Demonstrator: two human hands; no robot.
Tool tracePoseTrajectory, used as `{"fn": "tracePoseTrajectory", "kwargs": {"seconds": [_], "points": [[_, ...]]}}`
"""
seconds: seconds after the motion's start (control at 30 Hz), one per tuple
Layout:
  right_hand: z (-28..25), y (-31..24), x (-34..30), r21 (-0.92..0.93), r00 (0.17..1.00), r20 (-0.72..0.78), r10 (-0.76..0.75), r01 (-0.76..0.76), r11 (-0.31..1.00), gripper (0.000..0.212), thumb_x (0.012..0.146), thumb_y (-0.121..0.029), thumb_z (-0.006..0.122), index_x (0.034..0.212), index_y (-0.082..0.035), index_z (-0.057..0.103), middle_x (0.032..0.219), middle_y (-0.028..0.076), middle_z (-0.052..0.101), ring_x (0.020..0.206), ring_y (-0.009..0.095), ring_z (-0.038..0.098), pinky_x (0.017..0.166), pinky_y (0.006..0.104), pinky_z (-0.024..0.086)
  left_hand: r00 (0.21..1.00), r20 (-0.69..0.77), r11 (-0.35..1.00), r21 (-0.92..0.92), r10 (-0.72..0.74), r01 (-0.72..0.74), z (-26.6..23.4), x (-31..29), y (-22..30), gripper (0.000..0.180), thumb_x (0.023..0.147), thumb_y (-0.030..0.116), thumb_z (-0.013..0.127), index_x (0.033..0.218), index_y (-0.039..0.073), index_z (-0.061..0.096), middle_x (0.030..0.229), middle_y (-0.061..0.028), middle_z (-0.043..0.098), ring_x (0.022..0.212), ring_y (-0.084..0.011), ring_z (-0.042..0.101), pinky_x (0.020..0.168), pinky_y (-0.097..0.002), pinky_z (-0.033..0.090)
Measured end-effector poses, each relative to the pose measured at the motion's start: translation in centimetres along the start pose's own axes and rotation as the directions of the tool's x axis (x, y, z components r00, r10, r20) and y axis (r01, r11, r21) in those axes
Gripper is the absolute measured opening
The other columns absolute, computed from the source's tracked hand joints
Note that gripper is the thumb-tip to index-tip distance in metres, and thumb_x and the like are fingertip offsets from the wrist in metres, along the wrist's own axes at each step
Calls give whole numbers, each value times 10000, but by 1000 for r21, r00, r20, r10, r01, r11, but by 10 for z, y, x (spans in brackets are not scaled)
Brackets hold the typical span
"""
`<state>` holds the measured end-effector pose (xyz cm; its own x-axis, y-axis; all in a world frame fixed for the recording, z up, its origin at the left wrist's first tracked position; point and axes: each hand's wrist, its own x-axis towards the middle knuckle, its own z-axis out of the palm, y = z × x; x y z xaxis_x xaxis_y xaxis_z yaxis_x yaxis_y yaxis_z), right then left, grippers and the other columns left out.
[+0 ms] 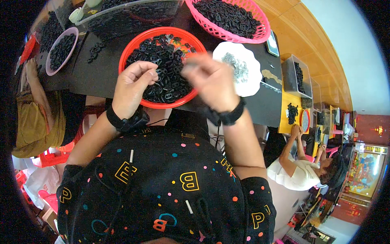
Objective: The person repeatedly picks small black plastic rings from a red bowl and inserts a metal pin into each ring using both hands. They then place the assembled units into a white bowl on the table. The process is continuous and repetitive throughout the clip.
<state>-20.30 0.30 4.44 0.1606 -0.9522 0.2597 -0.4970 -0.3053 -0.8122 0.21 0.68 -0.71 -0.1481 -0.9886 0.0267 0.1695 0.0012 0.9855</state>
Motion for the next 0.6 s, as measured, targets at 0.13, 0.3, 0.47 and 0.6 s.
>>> {"fn": "tracePoseTrajectory", "kwargs": {"seconds": [0.13, 0.3, 0.47, 0.6], "points": [[-41, 7, 40, 115, 879, -468, -96, 168, 979, 447, 786, 1, 657, 1201, 28, 494, 836, 70, 644, 690, 82, 572, 602, 195, 454, 997, 38, 981, 178, 67, -73, 1, -4, -7, 124, 837, 31, 583, 955, 9, 612, 809, -11, 608, 757, -46, 547, 698, -202, 446], [-17, 33, 13, -56, 986, -146, 75, -84, 995, 151, 776, -89, 656, 911, -21, 667, 805, 74, 664, 677, 112, 599, 611, 250, 466, 908, 349, 664, 626, 230, -409, -3, -6, -1, 152, 755, 100, 652, 882, 16, 638, 827, -114, 616, 789, -256, 587, 724, -334, 463], [0, 37, 1, -408, 990, 35, -135, 138, 902, 104, 753, -68, 616, 825, -16, 668, 791, 147, 643, 734, 287, 617, 679, 364, 486, 867, 458, 584, 657, 193, -477, -2, -8, -3, 206, 721, 155, 688, 872, 23, 639, 824, -121, 602, 820, -298, 565, 758, -379, 456], [15, 39, 13, -547, 954, 148, -262, 299, 782, 88, 732, -68, 584, 763, -15, 646, 731, 161, 610, 759, 320, 594, 705, 408, 479, 877, 445, 554, 691, 182, -465, 0, -9, -6, 186, 717, 133, 684, 862, 29, 634, 820, -122, 589, 807, -308, 558, 750, -382, 458]]}}
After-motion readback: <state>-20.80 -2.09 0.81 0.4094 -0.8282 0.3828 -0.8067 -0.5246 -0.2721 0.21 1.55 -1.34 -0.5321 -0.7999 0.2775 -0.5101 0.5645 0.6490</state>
